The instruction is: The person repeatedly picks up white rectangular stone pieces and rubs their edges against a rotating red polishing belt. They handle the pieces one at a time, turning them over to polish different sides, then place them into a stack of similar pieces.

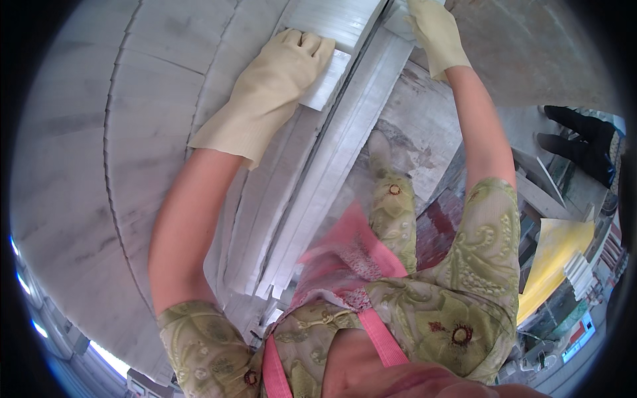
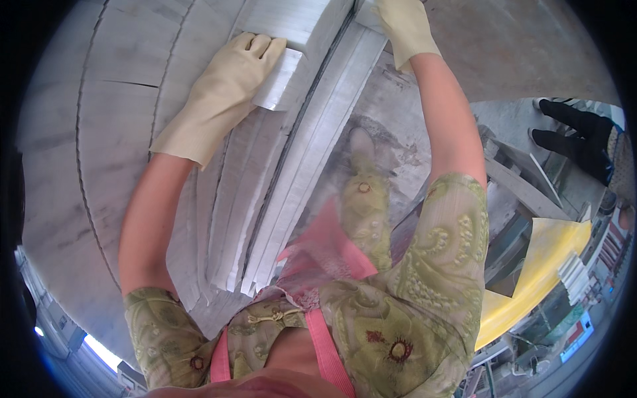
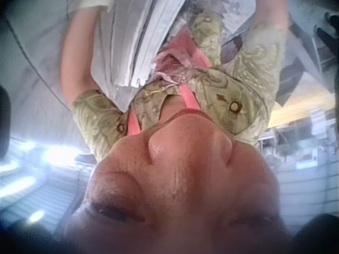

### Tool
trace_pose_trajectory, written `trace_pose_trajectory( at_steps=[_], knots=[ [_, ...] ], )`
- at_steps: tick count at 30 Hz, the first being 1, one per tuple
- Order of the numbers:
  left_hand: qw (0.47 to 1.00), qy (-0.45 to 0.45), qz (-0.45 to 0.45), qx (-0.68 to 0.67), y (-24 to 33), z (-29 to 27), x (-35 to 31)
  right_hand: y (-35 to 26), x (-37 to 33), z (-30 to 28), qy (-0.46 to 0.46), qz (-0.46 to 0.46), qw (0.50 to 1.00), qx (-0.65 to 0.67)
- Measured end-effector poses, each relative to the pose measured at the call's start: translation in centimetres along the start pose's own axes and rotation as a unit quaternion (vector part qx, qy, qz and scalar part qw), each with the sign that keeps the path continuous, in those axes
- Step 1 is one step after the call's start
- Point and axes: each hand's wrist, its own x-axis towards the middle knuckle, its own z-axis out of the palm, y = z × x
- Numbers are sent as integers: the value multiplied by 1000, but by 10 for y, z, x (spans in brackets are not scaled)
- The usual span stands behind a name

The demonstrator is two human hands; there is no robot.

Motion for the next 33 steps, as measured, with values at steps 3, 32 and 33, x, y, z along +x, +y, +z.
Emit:
trace_pose_trajectory(
  at_steps=[3,32,33],
  knots=[
    [1000,-6,-10,6,1,2,0,4,6,10,-1,-8,1000,-5],
    [999,22,-5,45,1,7,0,-7,5,31,140,-74,982,-105],
    [999,17,-11,32,2,7,0,-13,4,34,104,-45,989,-92]
  ],
)
